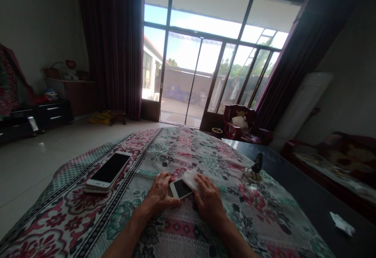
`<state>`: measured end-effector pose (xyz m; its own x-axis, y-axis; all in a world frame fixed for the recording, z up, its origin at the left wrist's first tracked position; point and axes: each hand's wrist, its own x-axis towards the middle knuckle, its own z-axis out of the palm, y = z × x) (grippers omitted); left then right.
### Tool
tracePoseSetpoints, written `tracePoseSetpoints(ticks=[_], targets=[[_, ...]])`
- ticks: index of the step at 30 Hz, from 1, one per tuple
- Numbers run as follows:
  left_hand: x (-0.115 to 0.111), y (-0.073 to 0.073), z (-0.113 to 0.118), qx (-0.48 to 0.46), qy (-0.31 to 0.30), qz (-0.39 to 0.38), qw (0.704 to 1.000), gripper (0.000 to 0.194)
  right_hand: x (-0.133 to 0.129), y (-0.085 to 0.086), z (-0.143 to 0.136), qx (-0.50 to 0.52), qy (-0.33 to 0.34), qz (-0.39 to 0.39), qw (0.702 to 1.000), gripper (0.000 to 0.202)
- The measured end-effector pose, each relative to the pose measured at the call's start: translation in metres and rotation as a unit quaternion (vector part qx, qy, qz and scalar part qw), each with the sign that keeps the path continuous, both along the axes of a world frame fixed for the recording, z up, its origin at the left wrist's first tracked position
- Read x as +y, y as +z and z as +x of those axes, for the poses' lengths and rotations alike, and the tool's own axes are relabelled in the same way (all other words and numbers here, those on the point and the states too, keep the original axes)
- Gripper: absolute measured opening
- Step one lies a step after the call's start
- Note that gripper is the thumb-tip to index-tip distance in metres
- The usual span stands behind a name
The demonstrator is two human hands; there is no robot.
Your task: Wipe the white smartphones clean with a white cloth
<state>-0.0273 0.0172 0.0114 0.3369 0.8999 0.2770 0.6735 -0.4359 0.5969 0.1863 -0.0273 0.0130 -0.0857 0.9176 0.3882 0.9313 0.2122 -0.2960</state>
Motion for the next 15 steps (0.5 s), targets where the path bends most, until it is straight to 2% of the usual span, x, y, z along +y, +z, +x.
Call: tracePoseSetpoints(ticks=[7,10,15], targets=[[0.008,-0.005,-0.004,0.016,0.029,0.026,0.999,0.057,0.009,0.002,-0.01,-0.045,0.009,-0.028,0.999,0.043],[0.008,-0.007,-0.003,0.017,0.034,0.038,0.999,0.055,0.007,0.004,-0.029,-0.038,0.035,-0.042,0.998,0.043],[0.006,-0.007,-0.001,0.013,0.052,0.039,0.998,0.038,0.004,0.005,-0.068,0.005,0.095,-0.06,0.994,0.041]])
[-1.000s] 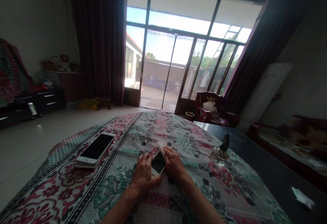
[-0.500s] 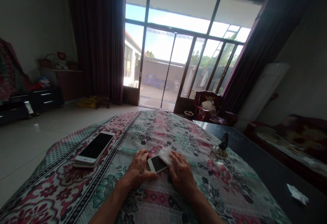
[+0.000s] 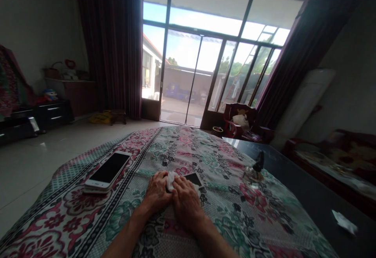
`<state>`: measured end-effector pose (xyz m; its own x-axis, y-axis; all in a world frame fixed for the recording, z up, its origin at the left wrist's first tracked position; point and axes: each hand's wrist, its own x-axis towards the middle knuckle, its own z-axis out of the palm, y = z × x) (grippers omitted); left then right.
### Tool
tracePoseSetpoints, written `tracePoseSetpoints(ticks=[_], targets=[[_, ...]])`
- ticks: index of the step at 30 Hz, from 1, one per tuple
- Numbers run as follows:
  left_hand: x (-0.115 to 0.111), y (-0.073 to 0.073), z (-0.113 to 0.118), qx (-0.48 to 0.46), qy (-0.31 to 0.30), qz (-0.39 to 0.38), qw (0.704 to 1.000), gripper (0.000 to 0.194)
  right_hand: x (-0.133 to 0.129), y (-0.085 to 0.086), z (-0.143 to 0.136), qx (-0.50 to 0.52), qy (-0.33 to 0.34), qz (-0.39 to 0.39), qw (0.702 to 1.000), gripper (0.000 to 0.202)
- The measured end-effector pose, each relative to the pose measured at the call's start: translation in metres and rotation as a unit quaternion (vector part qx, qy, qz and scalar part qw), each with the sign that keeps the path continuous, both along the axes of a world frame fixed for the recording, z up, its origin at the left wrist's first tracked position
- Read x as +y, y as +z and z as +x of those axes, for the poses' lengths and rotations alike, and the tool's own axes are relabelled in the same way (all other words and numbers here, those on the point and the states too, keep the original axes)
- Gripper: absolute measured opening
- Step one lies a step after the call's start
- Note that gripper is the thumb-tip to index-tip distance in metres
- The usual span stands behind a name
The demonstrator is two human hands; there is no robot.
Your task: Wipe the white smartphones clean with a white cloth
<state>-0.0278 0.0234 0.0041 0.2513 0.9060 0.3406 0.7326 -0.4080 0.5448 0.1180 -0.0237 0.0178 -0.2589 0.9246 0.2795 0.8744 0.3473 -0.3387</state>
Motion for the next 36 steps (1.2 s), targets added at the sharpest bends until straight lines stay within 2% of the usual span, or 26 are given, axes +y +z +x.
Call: tracePoseSetpoints(ticks=[4,8,12,16,24,27,31,36], targets=[[0.0,0.0,0.0,-0.004,-0.007,0.005,1.0,0.041,0.004,0.002,0.006,0.011,-0.014,0.0,1.0,0.041],[0.004,-0.003,-0.003,0.002,-0.02,-0.01,1.0,0.056,0.016,0.003,0.034,0.0,-0.1,0.015,0.995,0.042],[0.007,-0.004,-0.008,0.009,-0.039,-0.021,0.999,0.06,0.025,-0.002,0.05,-0.021,-0.157,0.031,0.987,0.043],[0.008,-0.004,-0.013,0.006,-0.065,-0.015,0.998,0.057,0.022,-0.005,0.044,-0.011,-0.138,0.044,0.989,0.04],[0.008,-0.005,-0.011,-0.008,-0.058,0.017,0.998,0.041,0.003,-0.002,0.002,0.049,-0.023,0.015,0.998,0.037],[0.007,-0.004,-0.01,-0.008,-0.064,0.029,0.998,0.036,0.0,-0.002,-0.002,0.069,0.012,0.013,0.997,0.035],[0.006,-0.002,-0.009,-0.007,-0.059,0.038,0.998,0.038,0.006,-0.001,0.012,0.071,-0.014,0.024,0.997,0.034],[0.005,0.0,-0.01,0.0,-0.049,0.005,0.999,0.049,0.021,0.001,0.041,0.054,-0.107,0.038,0.992,0.035]])
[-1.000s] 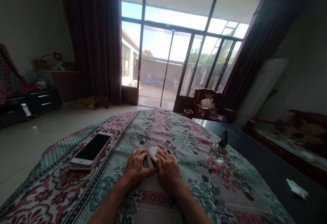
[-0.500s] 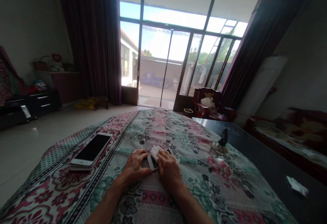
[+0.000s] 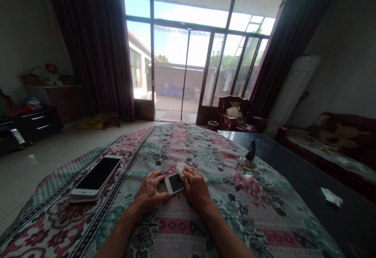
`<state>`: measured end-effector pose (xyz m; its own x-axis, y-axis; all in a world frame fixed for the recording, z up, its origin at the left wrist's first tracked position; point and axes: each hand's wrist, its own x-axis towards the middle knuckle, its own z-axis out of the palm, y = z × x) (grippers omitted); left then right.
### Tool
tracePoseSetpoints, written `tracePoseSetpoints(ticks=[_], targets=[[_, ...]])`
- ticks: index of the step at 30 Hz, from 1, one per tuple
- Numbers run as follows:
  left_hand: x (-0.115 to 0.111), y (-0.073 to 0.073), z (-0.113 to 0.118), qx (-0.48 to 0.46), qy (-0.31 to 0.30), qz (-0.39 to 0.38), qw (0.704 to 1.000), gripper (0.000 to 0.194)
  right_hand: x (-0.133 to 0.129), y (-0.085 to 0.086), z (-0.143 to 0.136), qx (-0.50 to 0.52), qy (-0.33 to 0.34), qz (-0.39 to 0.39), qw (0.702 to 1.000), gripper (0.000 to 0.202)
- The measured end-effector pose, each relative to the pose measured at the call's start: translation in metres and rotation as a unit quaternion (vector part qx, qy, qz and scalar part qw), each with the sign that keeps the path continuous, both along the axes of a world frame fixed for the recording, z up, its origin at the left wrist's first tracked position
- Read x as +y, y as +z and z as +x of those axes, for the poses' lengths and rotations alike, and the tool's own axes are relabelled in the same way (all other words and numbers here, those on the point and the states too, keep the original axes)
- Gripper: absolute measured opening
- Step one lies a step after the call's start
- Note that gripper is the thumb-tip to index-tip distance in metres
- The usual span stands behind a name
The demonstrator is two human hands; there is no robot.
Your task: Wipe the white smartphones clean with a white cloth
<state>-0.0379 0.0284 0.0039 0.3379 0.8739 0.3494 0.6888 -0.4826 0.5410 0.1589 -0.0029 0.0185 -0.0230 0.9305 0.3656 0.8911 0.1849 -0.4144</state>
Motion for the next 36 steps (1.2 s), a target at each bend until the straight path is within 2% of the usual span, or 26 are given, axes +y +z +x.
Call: tracePoseSetpoints(ticks=[4,7,11,16,21,26,30,36], targets=[[0.0,0.003,0.001,-0.002,0.008,-0.02,1.0,0.047,0.006,-0.002,0.013,-0.013,-0.058,0.011,0.998,0.035],[0.001,0.004,0.002,-0.006,0.008,-0.013,1.0,0.042,0.004,-0.005,0.01,-0.021,-0.058,0.031,0.998,0.033],[0.002,0.003,0.003,0.0,-0.004,0.002,1.0,0.038,-0.004,-0.005,-0.013,-0.006,-0.016,0.046,0.999,0.03],[0.001,0.0,0.004,-0.004,0.02,-0.003,1.0,0.034,-0.013,-0.003,-0.044,0.03,0.092,0.046,0.994,0.026],[0.0,0.003,0.006,0.022,0.03,-0.02,0.999,0.04,-0.014,-0.003,-0.046,0.075,0.123,0.05,0.988,0.029],[0.002,0.004,0.008,0.06,0.034,-0.03,0.997,0.038,-0.013,-0.003,-0.043,0.063,0.127,0.044,0.989,0.028],[0.006,-0.001,0.006,0.073,0.026,-0.023,0.997,0.047,-0.009,-0.002,-0.029,0.039,0.082,0.044,0.995,0.027],[0.006,-0.006,0.007,0.071,0.024,0.0,0.997,0.056,0.003,-0.002,0.011,0.031,-0.076,0.029,0.996,0.032]])
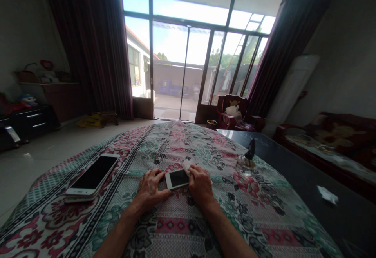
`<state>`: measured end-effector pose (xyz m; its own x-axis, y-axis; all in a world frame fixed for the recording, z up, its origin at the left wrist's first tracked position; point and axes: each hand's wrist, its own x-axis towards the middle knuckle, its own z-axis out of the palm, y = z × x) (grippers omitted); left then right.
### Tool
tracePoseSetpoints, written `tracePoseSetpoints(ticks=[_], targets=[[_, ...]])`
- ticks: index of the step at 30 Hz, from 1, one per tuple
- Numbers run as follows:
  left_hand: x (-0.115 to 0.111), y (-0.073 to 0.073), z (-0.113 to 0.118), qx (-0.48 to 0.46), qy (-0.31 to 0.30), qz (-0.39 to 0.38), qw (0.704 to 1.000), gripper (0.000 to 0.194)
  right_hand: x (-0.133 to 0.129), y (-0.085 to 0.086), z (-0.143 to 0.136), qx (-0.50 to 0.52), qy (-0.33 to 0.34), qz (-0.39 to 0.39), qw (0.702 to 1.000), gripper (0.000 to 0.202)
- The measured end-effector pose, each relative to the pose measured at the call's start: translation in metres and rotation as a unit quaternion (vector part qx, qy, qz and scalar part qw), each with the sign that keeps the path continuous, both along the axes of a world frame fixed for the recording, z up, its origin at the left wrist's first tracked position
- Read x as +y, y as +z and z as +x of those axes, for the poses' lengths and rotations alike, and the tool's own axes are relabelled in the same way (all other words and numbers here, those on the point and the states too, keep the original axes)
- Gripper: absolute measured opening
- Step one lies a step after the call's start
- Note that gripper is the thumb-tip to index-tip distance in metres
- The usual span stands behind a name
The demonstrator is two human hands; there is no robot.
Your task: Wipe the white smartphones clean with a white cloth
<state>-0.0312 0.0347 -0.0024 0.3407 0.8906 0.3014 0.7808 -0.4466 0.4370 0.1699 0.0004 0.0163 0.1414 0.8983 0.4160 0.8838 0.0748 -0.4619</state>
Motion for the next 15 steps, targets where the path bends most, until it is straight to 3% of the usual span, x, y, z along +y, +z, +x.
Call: tracePoseSetpoints(ticks=[4,9,15], targets=[[-0.003,0.002,0.007,-0.019,0.007,0.011,1.0,0.063,0.005,-0.007,0.008,-0.002,-0.015,0.02,1.0,0.032],[-0.003,0.008,0.014,-0.026,-0.03,0.009,0.999,0.051,0.008,-0.014,0.004,-0.016,-0.002,0.038,0.999,0.033],[-0.01,0.011,0.029,-0.023,0.042,0.059,0.997,0.049,0.011,-0.013,0.003,-0.03,-0.01,0.041,0.999,0.032]])
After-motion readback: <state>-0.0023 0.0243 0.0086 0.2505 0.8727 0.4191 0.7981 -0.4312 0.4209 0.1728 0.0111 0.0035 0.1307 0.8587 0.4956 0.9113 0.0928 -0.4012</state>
